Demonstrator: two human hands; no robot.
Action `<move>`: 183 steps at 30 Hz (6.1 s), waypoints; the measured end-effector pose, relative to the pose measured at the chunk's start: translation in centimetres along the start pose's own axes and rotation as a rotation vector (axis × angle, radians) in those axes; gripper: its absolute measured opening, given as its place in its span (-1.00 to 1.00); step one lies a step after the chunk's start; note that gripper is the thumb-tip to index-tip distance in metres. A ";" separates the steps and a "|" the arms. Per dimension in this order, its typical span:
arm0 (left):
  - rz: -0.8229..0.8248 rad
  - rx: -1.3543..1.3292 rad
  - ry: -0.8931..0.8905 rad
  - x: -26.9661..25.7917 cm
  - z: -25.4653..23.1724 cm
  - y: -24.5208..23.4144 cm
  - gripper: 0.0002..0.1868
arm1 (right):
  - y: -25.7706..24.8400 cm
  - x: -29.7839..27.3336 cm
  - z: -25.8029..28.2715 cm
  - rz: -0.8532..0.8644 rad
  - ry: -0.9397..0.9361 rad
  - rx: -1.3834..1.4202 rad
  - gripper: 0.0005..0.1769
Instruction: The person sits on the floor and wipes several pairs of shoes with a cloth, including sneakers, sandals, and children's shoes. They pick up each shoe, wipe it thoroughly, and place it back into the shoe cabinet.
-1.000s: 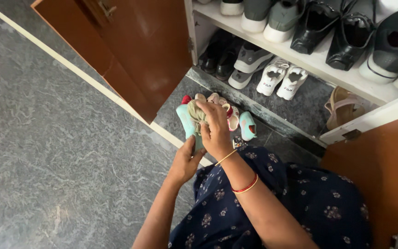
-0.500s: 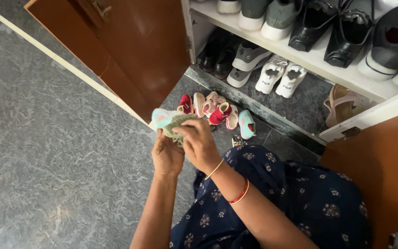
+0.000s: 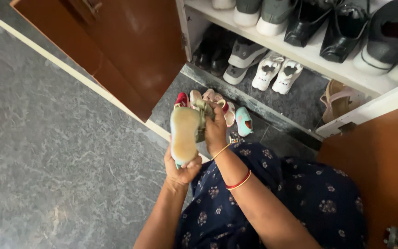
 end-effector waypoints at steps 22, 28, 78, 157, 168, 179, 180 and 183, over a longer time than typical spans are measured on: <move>-0.686 2.566 0.355 6.1 -10.2 3.0 -0.69 | 0.0 -2.1 -3.2 0.148 0.322 -0.145 -0.57; -0.112 2.749 0.469 4.6 -5.2 5.1 -0.91 | -0.3 -0.9 -0.7 0.043 0.249 -0.356 -0.31; -0.685 1.207 0.198 3.9 -8.3 -8.1 -0.41 | 2.3 -2.9 6.0 0.042 -0.325 -1.027 -0.42; -0.368 0.827 -0.071 11.1 0.8 -19.9 -0.37 | -3.0 8.2 6.3 0.150 -0.248 -0.918 -0.64; -0.265 0.812 0.219 4.7 -6.1 -7.2 -0.28 | 6.0 -1.7 9.3 0.111 -0.504 -0.876 -0.44; -0.491 0.898 0.468 2.7 -10.8 -1.9 -0.31 | 9.1 -8.7 7.3 0.242 -0.560 -1.060 -0.60; -0.455 0.947 0.464 2.8 -10.6 -1.3 -0.32 | 8.9 -8.7 7.3 0.229 -0.560 -1.070 -0.60; -0.469 1.197 0.292 1.6 -8.1 -1.3 -0.20 | 7.1 -6.8 8.3 0.064 -0.578 -1.070 -0.66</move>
Point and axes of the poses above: each hand's wrist, its own x-axis towards the middle knuckle, its own y-axis out of the palm, z = x × y, the point moved 8 cm from there along x, towards the middle knuckle, and after that the axes turned 5 degrees about y, right-handed, at the moved point
